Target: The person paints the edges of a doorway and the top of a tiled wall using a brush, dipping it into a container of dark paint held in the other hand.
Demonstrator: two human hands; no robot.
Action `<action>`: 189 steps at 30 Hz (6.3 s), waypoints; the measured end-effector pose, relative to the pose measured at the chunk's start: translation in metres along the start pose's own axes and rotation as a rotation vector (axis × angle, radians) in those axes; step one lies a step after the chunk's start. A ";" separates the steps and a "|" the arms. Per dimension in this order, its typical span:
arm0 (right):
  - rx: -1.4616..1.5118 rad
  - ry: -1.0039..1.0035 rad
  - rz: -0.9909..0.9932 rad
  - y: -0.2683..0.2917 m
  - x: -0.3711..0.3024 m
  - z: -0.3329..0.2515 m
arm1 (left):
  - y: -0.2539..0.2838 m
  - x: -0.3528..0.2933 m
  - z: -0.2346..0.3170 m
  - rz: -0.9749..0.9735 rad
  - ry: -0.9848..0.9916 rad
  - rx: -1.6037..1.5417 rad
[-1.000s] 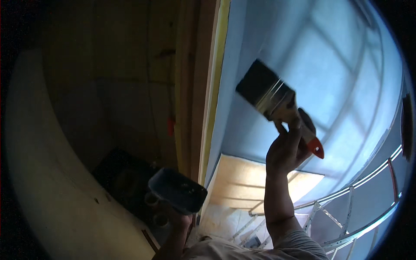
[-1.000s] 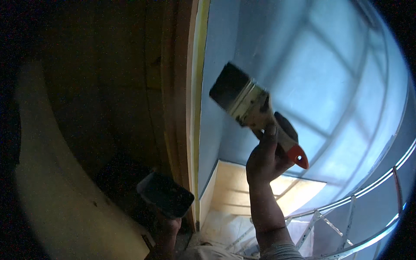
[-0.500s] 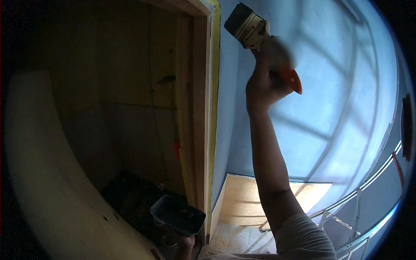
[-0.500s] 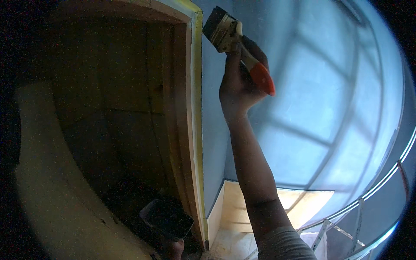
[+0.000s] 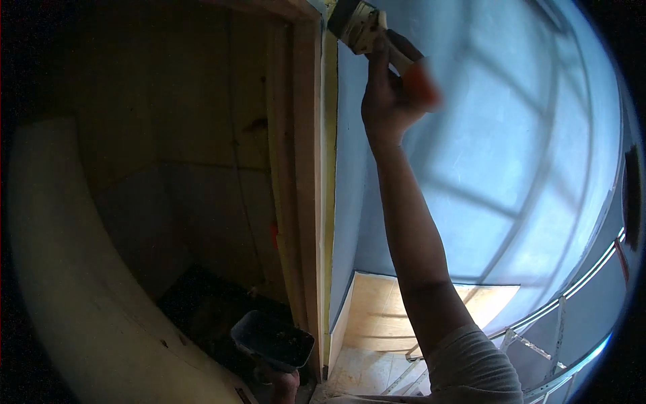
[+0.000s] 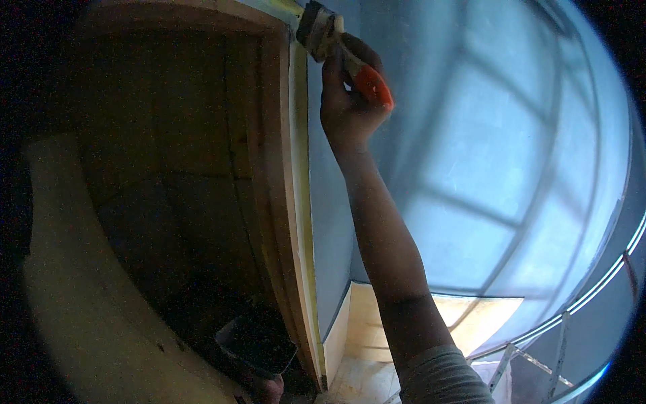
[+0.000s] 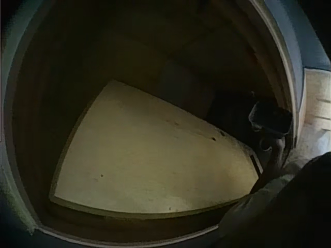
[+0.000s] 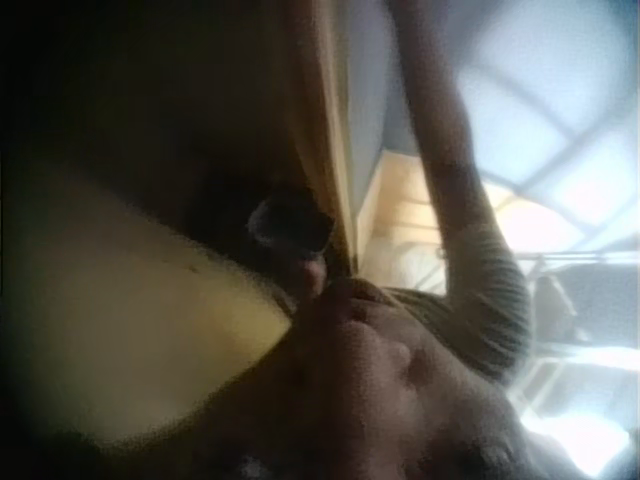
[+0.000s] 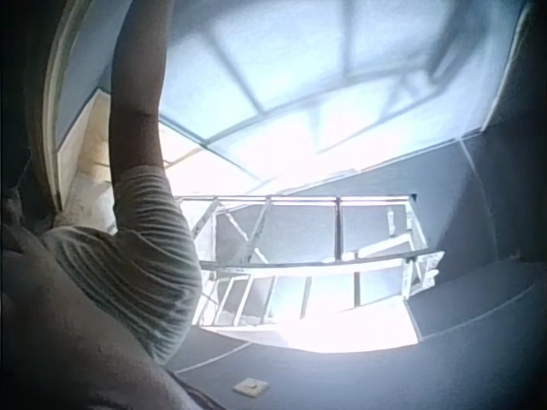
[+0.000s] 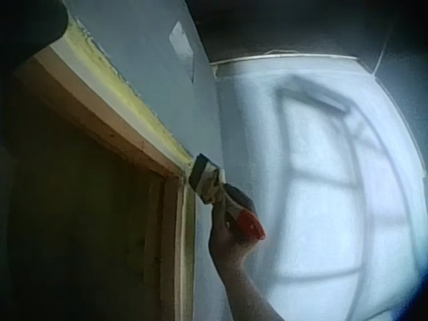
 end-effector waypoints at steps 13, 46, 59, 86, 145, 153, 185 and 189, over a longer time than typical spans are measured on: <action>-0.119 0.063 -0.059 0.005 -0.001 0.012 | -0.008 0.008 -0.006 -0.012 -0.002 0.006; -0.255 0.150 -0.116 0.015 -0.010 -0.013 | -0.002 0.010 -0.008 -0.018 -0.016 0.050; -0.386 0.293 -0.150 0.017 -0.011 -0.022 | 0.002 0.013 -0.012 -0.029 -0.007 0.057; -0.483 0.256 -0.323 0.025 -0.030 -0.035 | 0.001 0.015 -0.016 -0.047 -0.016 0.069; -0.373 0.202 -0.234 0.020 -0.013 -0.014 | 0.003 0.020 -0.019 -0.024 -0.053 0.115; -0.345 0.391 -0.093 0.011 0.003 -0.010 | -0.001 0.020 -0.024 -0.033 -0.050 0.117; -0.329 0.193 -0.078 0.038 -0.031 -0.021 | 0.007 0.007 -0.009 0.055 -0.132 0.203; -0.521 0.177 -0.145 0.043 -0.067 -0.051 | 0.012 0.003 -0.020 0.043 -0.098 0.194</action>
Point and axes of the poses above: each hand's wrist, its own x-axis towards the middle knuckle, its own y-axis out of the back of the hand, z = x × y, the point moved 3 cm from there along x, towards the middle knuckle, and after that the axes turned 1 degree about z, right-handed, at the moved point
